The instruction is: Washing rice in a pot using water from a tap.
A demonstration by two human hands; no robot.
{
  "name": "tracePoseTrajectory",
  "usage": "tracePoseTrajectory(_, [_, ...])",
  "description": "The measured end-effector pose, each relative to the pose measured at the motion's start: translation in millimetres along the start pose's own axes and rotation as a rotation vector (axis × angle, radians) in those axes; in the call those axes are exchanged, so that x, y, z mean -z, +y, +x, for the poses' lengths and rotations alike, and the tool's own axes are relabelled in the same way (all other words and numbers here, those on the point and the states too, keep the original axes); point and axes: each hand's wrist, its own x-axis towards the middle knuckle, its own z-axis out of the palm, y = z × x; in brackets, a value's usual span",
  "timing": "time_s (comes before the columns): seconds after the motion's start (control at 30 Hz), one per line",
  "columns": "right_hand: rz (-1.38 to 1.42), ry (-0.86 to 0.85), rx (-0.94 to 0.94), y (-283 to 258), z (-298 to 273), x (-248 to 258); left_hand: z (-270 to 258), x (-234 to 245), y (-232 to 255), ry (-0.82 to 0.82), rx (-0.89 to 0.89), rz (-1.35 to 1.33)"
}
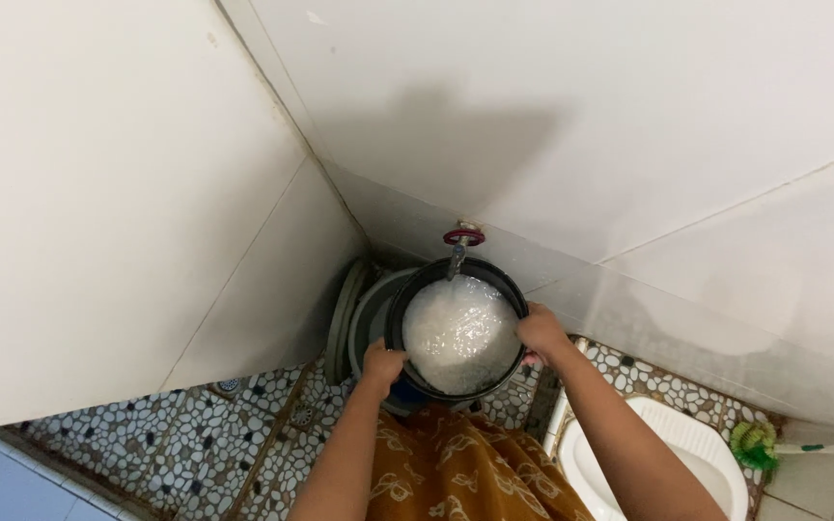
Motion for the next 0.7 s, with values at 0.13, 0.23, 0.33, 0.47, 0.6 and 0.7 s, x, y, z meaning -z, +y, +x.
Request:
tracePoseTrajectory(0.13, [0.041,0.044,0.063,12,2,4,2,-7,-7,0.107,-0.244,-0.067])
tracePoseTrajectory(0.23, [0.080,0.033,0.054,24,12,3,-31,3,20,0.115,-0.362,-0.057])
tracePoseTrajectory(0.33, [0.135,0.016,-0.022,26,15,2,-33,10,30,0.157,-0.476,0.044])
tracePoseTrajectory(0.47, [0.266,-0.375,-0.308,96,88,10,-40,21,46,0.198,-0.651,0.133])
tracePoseTrajectory(0.6, [0.151,-0.403,-0.370,70,44,2,-48,32,64,0.164,-0.623,0.225])
tracePoseTrajectory(0.7, [0.191,-0.290,-0.208,97,63,-5,-41,32,66,0.143,-0.543,0.351])
